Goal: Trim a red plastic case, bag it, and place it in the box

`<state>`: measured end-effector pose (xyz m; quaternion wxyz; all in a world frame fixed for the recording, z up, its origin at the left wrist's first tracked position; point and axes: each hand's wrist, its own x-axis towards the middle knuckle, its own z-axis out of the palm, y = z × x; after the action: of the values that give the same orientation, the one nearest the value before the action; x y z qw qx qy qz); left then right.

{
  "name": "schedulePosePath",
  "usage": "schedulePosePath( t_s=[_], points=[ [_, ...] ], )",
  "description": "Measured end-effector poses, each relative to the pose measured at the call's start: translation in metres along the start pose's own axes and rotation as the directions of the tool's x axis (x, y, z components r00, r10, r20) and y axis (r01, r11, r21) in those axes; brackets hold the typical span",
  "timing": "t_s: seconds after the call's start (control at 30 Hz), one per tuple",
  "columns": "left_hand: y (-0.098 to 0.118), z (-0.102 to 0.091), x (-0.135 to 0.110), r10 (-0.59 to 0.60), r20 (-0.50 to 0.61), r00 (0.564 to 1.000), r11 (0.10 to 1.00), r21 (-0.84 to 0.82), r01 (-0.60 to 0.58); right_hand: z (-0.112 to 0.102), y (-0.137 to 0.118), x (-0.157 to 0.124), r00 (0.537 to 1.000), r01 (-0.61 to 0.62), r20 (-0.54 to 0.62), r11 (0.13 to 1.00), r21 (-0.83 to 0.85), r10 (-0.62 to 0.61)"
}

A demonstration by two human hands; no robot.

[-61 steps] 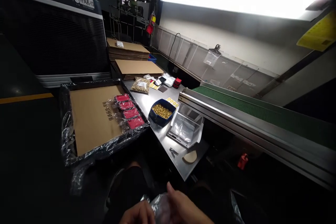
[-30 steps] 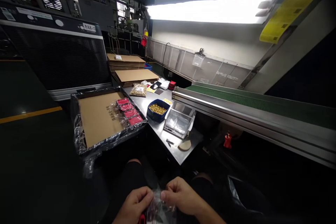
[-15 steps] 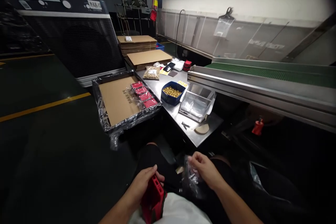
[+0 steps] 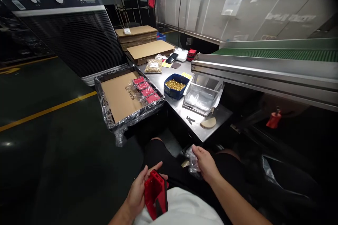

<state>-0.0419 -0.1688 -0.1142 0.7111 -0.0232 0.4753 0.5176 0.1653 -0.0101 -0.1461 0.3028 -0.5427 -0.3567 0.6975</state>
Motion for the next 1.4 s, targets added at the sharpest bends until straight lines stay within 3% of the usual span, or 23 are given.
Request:
schedulePosePath(
  t_s=[0.13,0.23,0.3,0.43,0.6,0.7,0.77,0.83,0.9,0.97,1.03,1.1,1.2,1.3,1.4],
  points=[
    [0.001,0.006,0.008,-0.009,-0.101,0.995,0.998,0.067,0.015,0.05,0.009,0.011,0.993,0.116,0.034,0.991,-0.072,-0.113],
    [0.009,0.014,0.012,0.023,-0.103,0.994,0.991,0.134,-0.009,0.083,0.017,0.009,0.971,0.094,0.232,0.989,-0.117,-0.065],
    [0.013,0.019,0.015,0.041,-0.095,0.995,0.983,0.18,-0.023,0.094,0.02,0.005,0.927,0.057,0.375,0.988,-0.144,0.001],
    [0.012,0.023,0.023,0.077,-0.104,0.992,0.963,0.264,-0.048,0.088,0.015,0.0,0.869,-0.023,0.486,0.988,-0.153,0.095],
    [0.003,0.018,0.031,0.125,-0.187,0.974,0.931,0.36,-0.051,0.064,-0.002,0.01,0.93,-0.065,0.353,0.992,-0.104,0.098],
    [0.003,0.022,0.034,0.181,-0.231,0.956,0.893,0.446,-0.061,0.061,-0.008,0.012,0.958,0.02,0.286,0.989,-0.149,0.024],
    [0.005,0.027,0.036,0.247,-0.249,0.936,0.853,0.514,-0.088,0.065,-0.013,0.007,0.951,0.116,0.306,0.967,-0.225,-0.043],
    [0.009,0.033,0.038,0.304,-0.223,0.926,0.808,0.575,-0.127,0.071,-0.021,-0.001,0.908,0.23,0.41,0.922,-0.312,-0.087],
    [0.012,0.037,0.039,0.314,-0.152,0.937,0.775,0.612,-0.16,0.076,-0.032,-0.012,0.829,0.347,0.551,0.859,-0.375,-0.094],
    [0.013,0.037,0.04,0.281,-0.091,0.955,0.764,0.623,-0.165,0.078,-0.043,-0.023,0.752,0.48,0.652,0.759,-0.441,-0.098],
    [0.012,0.035,0.039,0.238,-0.082,0.968,0.778,0.613,-0.139,0.077,-0.051,-0.03,0.73,0.586,0.672,0.619,-0.523,-0.123],
    [0.011,0.031,0.037,0.207,-0.107,0.972,0.807,0.581,-0.108,0.073,-0.052,-0.032,0.757,0.619,0.633,0.487,-0.616,-0.162],
    [0.01,0.027,0.033,0.15,-0.13,0.98,0.872,0.485,-0.07,0.063,-0.041,-0.028,0.826,0.562,0.521,0.398,-0.725,-0.217],
    [0.01,0.02,0.026,0.073,-0.132,0.989,0.93,0.366,-0.02,0.048,-0.023,-0.024,0.876,0.483,0.419,0.417,-0.77,-0.239],
    [0.007,0.009,0.017,0.025,-0.138,0.99,0.964,0.266,0.013,0.038,-0.007,-0.025,0.913,0.403,0.361,0.539,-0.74,-0.188]
  ],
)
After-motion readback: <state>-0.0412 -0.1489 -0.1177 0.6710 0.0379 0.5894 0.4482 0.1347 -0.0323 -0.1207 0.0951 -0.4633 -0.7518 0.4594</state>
